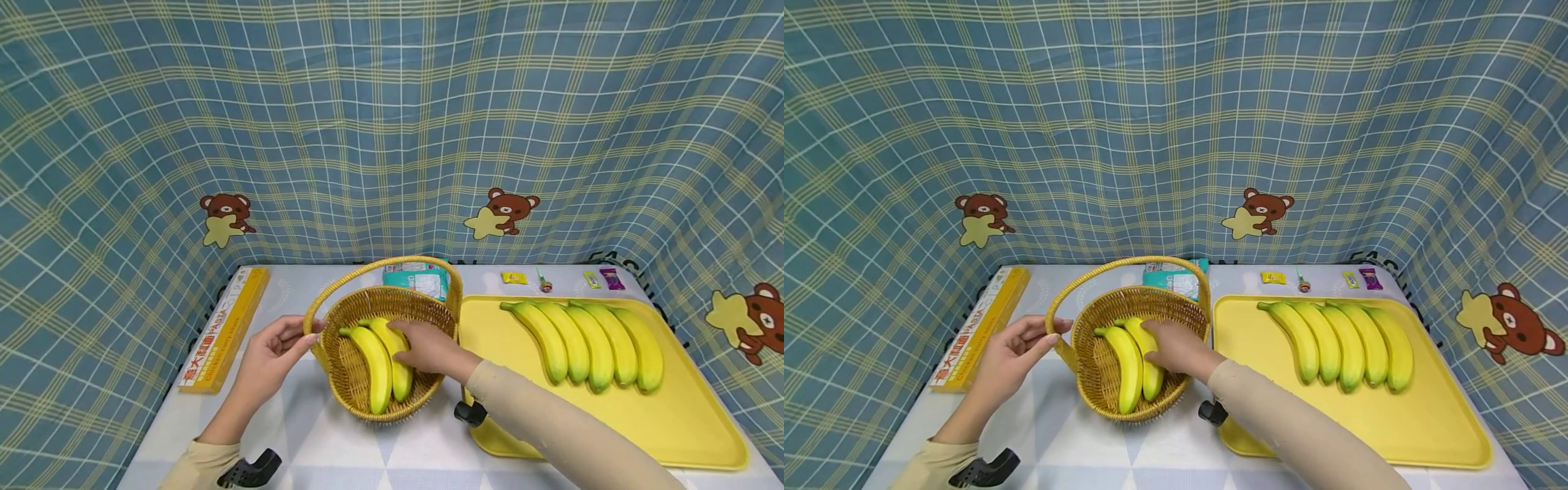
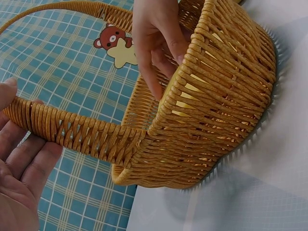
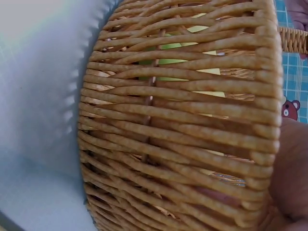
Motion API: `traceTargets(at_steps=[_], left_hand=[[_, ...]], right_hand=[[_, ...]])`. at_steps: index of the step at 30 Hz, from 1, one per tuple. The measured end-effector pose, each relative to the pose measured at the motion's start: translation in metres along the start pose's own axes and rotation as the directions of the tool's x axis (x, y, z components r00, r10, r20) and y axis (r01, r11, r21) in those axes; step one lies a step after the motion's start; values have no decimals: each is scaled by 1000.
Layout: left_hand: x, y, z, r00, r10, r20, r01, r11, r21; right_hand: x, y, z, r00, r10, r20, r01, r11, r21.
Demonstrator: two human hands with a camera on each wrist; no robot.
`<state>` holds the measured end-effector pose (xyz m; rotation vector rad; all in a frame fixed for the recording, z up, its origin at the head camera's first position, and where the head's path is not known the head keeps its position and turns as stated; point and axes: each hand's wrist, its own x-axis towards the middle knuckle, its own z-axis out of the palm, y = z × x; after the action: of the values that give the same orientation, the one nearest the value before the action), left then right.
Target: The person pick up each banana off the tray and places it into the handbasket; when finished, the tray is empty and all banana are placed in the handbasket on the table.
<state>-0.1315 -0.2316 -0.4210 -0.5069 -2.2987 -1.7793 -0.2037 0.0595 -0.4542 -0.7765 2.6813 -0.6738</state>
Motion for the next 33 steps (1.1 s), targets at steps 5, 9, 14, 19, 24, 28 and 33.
traceTargets(at_steps=[5,9,14,19,24,28,33], left_hand=[[0,-1,0,1000,-5,0,5,1000,2],[-1,-1,0,1000,0,-2,0,1000,2],[-1,-1,0,1000,11,-4,-11,1000,-2],[-1,-1,0,1000,10,2,-10,1000,-6],[-1,-1,0,1000,0,-1,0,1000,-9],[-1,-1,0,1000,-1,1,1,1000,-12],[0,0,1,1000,5,4,-5,1000,-11]], right_hand=[[-12,2,-4,999,-6,-50,9,999,50],[-29,6,-9,992,-30,-125,39,997,68],[-56,16,-16,964,-97,-249,113,992,49],[-87,35,-21,932,-125,-341,133,991,-2],[-111,63,-30,915,-77,-397,77,997,-15],[-126,89,-39,909,-3,-417,-8,1000,-25],[-140,123,-50,902,81,-423,-110,993,-43]])
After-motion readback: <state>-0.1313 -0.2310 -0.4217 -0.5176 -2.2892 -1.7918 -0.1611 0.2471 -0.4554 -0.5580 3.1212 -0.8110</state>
